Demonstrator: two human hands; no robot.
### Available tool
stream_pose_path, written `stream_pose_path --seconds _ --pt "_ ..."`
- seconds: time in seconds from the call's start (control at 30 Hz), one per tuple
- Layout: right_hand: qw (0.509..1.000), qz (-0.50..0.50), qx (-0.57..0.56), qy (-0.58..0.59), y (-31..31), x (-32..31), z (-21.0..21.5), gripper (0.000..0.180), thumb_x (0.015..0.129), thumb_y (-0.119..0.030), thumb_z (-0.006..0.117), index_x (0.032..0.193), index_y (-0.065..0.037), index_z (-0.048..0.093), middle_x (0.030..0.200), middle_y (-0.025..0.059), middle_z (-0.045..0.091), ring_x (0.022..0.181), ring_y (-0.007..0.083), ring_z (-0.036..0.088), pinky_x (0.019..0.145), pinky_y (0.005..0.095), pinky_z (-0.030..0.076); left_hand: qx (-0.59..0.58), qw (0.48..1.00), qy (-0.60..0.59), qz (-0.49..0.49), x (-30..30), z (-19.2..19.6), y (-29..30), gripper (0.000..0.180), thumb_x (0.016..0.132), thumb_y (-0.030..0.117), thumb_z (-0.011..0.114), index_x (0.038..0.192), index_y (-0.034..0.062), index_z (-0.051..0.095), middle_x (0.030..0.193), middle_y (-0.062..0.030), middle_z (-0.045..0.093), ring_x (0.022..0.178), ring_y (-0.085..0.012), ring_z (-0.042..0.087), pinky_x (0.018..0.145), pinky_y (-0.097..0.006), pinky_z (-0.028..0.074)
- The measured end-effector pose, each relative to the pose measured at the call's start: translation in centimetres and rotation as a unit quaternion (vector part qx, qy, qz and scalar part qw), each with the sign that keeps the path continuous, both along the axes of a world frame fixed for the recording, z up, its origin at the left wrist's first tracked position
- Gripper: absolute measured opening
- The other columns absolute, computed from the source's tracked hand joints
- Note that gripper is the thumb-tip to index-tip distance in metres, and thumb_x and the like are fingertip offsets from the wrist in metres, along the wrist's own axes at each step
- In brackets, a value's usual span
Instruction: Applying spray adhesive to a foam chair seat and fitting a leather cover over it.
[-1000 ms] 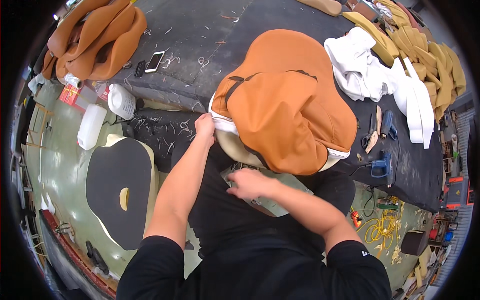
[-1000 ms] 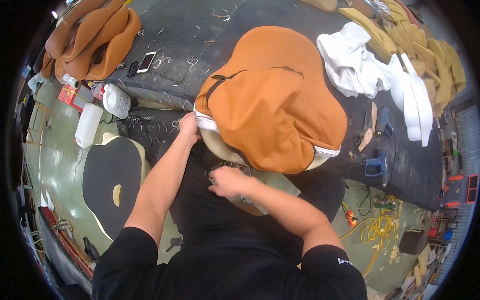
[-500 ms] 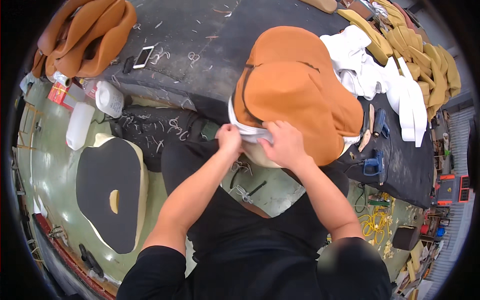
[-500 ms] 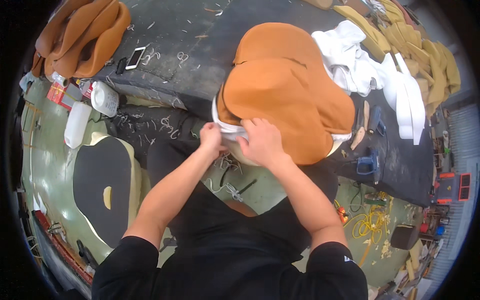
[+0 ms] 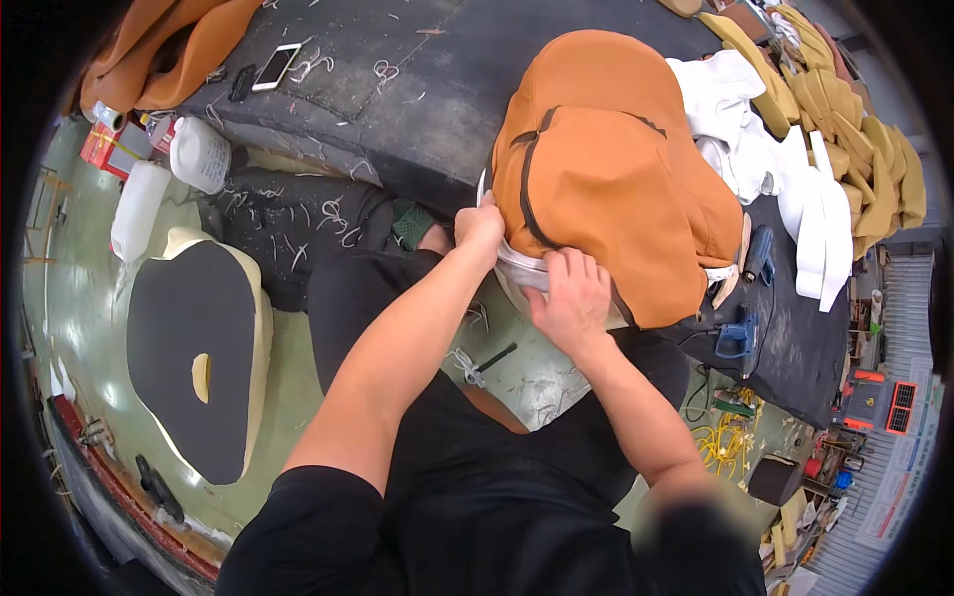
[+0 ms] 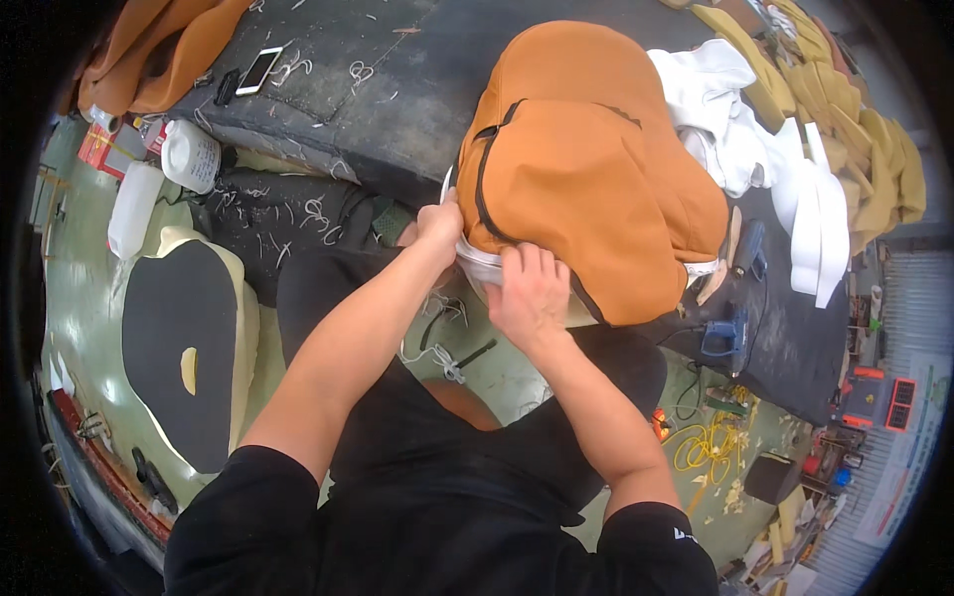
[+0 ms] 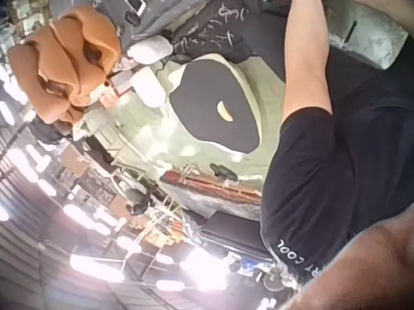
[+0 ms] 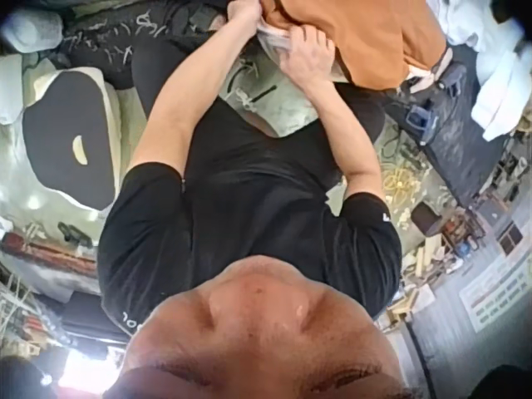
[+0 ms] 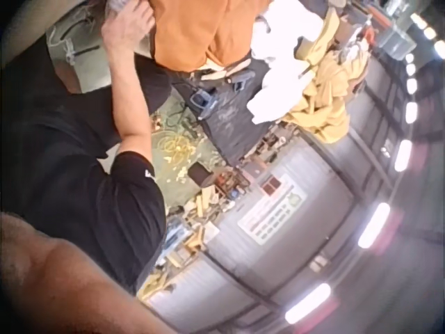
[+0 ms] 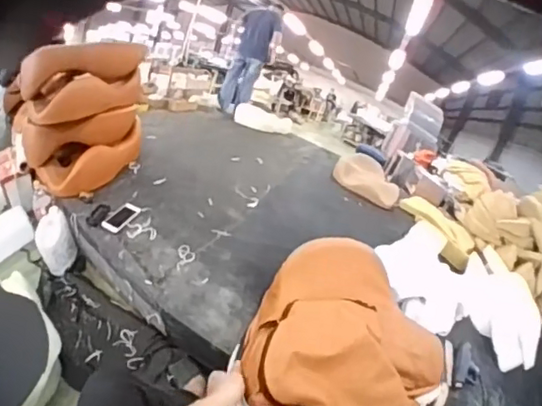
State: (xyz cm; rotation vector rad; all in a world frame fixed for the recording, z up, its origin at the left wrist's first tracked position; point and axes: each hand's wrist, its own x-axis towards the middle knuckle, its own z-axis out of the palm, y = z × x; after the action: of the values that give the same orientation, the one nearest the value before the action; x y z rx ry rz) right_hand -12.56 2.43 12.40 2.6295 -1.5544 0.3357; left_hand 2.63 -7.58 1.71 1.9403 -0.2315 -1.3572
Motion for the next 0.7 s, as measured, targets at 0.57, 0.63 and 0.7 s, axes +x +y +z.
stream_pose_path --seconds 0.57,0.63,0.7 --pt "0.950 -0.275 -0.050 -0.142 -16.0 -6.4 6.2 0.024 0.098 -0.020 0.065 0.112 -0.001 0.072 0.103 0.0233 0.077 0.097 0.0425 0.074 0.087 0.0509 0.057 -0.073 0.977 -0.146 -0.135 0.5 -3.0 1.5 0.050 0.106 0.048 0.057 0.110 0.0007 0.071 0.118 -0.0304 0.073 0.117 -0.0496 0.068 0.096 -0.055 0.053" --pt "0.923 -0.295 -0.143 -0.202 -13.7 -6.2 8.2 0.040 0.099 -0.030 0.073 0.119 0.004 0.068 0.108 0.0217 0.076 0.099 0.0397 0.074 0.087 0.0493 0.056 -0.068 0.979 -0.147 -0.124 1.0 -3.1 1.7 0.050 0.107 0.048 0.057 0.110 0.0008 0.072 0.118 -0.0305 0.073 0.117 -0.0501 0.068 0.097 -0.055 0.053" --pt "0.967 -0.123 -0.197 -0.101 -8.9 -5.3 7.4 0.042 0.094 -0.035 0.080 0.115 0.000 0.069 0.102 0.0191 0.074 0.092 0.0399 0.073 0.081 0.0489 0.057 -0.067 0.977 -0.161 -0.122 0.1 -2.1 1.6 0.050 0.107 0.048 0.057 0.110 0.0003 0.072 0.117 -0.0315 0.073 0.116 -0.0507 0.068 0.096 -0.055 0.053"
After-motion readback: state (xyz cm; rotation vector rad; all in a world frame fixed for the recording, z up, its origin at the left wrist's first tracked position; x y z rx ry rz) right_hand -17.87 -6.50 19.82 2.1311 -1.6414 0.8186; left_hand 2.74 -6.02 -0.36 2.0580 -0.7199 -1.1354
